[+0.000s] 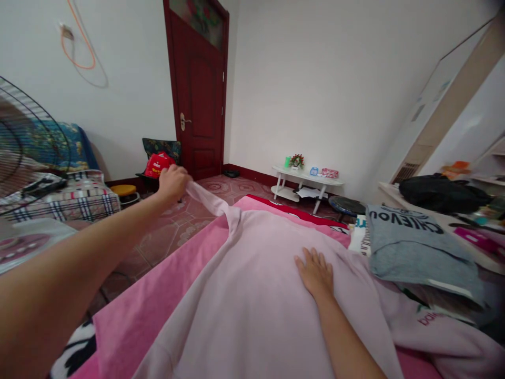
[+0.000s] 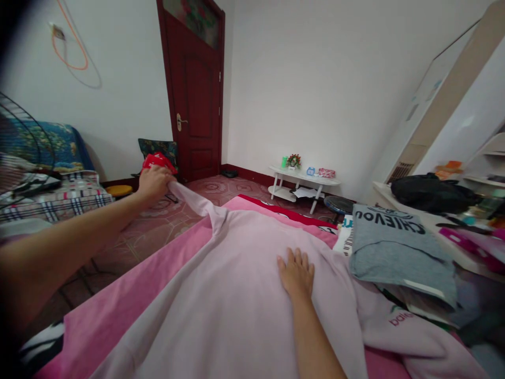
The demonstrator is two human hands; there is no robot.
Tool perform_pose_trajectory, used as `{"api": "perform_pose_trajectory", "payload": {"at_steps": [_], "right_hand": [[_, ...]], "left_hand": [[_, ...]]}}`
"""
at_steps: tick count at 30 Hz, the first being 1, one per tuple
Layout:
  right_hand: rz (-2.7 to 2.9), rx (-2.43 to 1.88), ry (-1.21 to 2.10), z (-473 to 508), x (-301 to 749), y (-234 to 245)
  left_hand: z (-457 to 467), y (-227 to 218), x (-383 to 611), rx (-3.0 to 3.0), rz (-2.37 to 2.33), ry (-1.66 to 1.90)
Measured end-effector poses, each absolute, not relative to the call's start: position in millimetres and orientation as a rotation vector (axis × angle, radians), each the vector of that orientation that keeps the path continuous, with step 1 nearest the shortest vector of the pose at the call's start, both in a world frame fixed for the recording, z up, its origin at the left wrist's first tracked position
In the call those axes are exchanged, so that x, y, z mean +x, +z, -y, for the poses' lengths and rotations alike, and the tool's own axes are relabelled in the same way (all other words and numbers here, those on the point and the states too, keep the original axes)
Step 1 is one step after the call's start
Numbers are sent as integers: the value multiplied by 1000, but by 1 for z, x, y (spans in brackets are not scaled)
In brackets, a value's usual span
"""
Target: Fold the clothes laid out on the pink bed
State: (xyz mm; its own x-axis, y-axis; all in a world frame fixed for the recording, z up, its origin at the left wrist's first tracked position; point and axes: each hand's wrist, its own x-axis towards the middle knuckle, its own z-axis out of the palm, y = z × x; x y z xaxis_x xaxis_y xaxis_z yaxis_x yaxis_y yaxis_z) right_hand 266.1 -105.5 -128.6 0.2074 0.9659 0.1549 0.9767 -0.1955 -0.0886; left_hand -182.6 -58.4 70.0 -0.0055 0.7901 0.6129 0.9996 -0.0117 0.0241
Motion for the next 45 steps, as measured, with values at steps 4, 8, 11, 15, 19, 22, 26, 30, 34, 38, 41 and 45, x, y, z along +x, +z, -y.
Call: {"api": "perform_pose_trajectory", "payload": {"at_steps": [4, 8, 11, 15, 19, 22, 26, 30, 34, 38, 41, 45], "right_hand": [[1844, -2222, -54, 104, 270, -132], [1636, -1947, 118, 104, 282, -134], [1307, -1690, 300, 106, 295, -131], [856, -1363, 545, 111, 309, -125], [902, -1500, 367, 118, 305, -118], [1135, -1621, 8, 121, 290, -109], [1562, -1742, -283, 108, 265, -96], [1783, -2206, -229, 82, 257, -84], [1922, -2356, -161, 67, 260, -72], [2004, -2293, -187, 69, 259, -52], [1940, -2258, -265, 71, 265, -22], [1766, -2180, -368, 72, 291, 41]], "left_hand": [[46, 146, -106, -1786, 1518, -1028], [110, 141, -6, -2220, 783, -1204], [173, 88, 20, -2712, 336, -861], [214, -3, -22, -2957, 836, -619], [223, -60, -91, -2776, 1689, -607], [239, -71, -123, -2658, 2159, -494], [267, -60, -132, -2840, 2410, -462], [288, -53, -128, -2979, 2463, -569], [299, -59, -126, -2923, 2500, -595], [299, -61, -120, -2898, 2486, -613], [295, -47, -113, -2811, 2460, -596], [291, -12, -92, -2924, 2295, -568]]}}
